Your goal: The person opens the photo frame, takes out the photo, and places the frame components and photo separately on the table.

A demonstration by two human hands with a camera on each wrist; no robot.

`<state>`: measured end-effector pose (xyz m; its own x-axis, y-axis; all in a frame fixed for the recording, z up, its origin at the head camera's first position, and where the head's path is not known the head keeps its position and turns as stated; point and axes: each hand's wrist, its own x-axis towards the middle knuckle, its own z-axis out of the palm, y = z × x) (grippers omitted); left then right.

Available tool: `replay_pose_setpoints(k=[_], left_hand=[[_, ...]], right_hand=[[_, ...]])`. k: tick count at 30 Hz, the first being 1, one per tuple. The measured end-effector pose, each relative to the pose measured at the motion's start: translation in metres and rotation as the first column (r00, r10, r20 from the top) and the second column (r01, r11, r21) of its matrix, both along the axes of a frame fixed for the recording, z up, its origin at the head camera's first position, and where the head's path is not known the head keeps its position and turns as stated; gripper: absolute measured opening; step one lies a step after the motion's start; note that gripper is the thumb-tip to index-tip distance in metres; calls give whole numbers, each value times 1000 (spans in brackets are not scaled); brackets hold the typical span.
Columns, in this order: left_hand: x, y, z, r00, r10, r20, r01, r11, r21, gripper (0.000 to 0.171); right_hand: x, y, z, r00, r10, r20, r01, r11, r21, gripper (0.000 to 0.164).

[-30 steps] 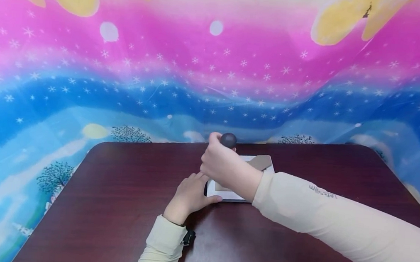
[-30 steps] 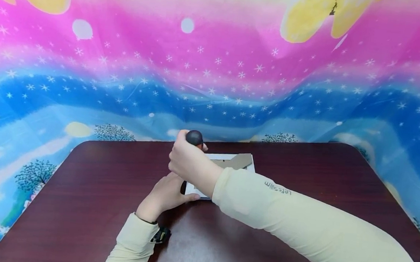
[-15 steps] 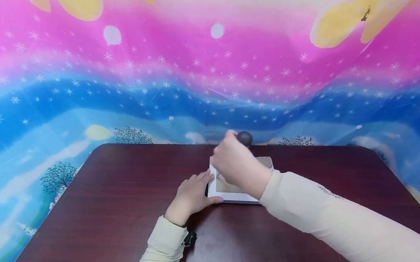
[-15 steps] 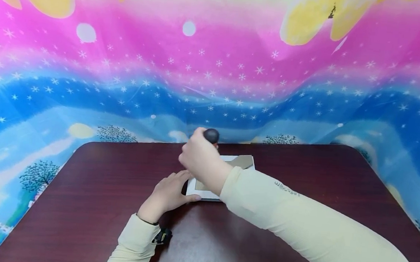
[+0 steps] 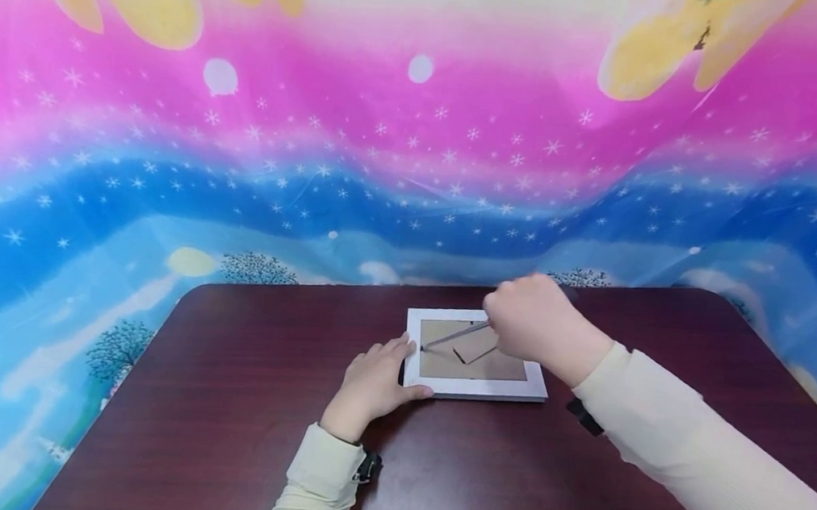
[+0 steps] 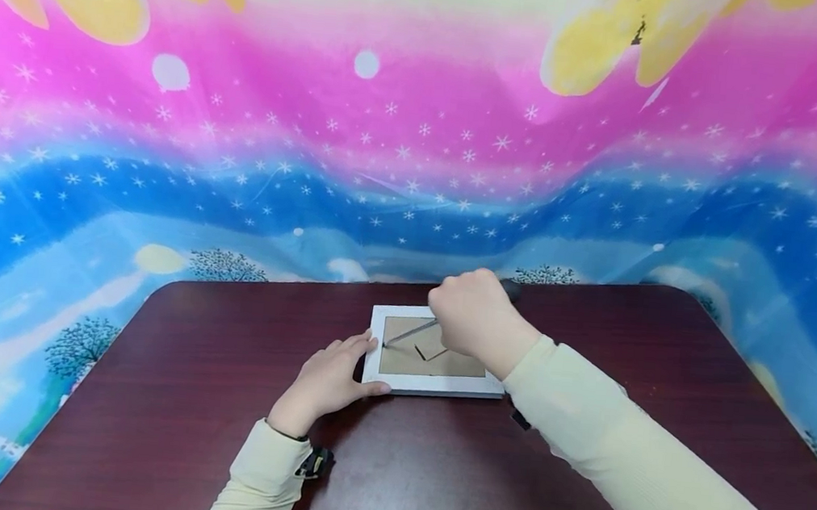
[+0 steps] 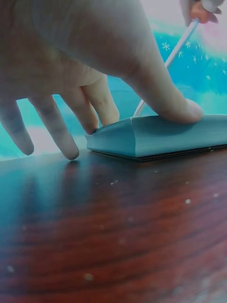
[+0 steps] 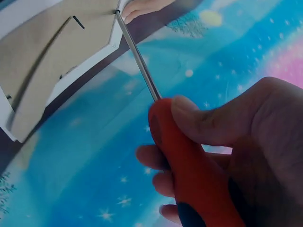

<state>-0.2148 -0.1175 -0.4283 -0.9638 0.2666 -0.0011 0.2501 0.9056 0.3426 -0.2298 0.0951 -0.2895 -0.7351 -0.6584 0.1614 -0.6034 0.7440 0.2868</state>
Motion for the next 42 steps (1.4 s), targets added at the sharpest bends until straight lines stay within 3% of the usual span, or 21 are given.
replay_pose_setpoints(k=[4,8,18,24,35,42], left_hand=[[0,0,-1,1000,7,-1,-7,1000,-3,83],[0,0,-1,1000,9,-2,-9,1000,-2,83],[1,0,-1,1000,3,-4,-3,1000,7,83],[1,-1,0,1000,3,-2,-3,1000,12,82],[3,-1,0,1000,4,11,-4,1000,6,82],[2,1,2,1000,4,14,-4,1000,-26,81]], right_hand=[[7,14,-7,1000,-7,19,9,994,-113,9],[18,24,-14,999,-25,28,30,986,-162,14],[33,51,-30,978,-170,117,195,945,-261,5],[33,67,-48,964,-218,152,255,922,-290,18],[29,82,-85,969,-218,116,244,910,-334,21],[28,89,-89,973,-215,90,233,909,-347,25]])
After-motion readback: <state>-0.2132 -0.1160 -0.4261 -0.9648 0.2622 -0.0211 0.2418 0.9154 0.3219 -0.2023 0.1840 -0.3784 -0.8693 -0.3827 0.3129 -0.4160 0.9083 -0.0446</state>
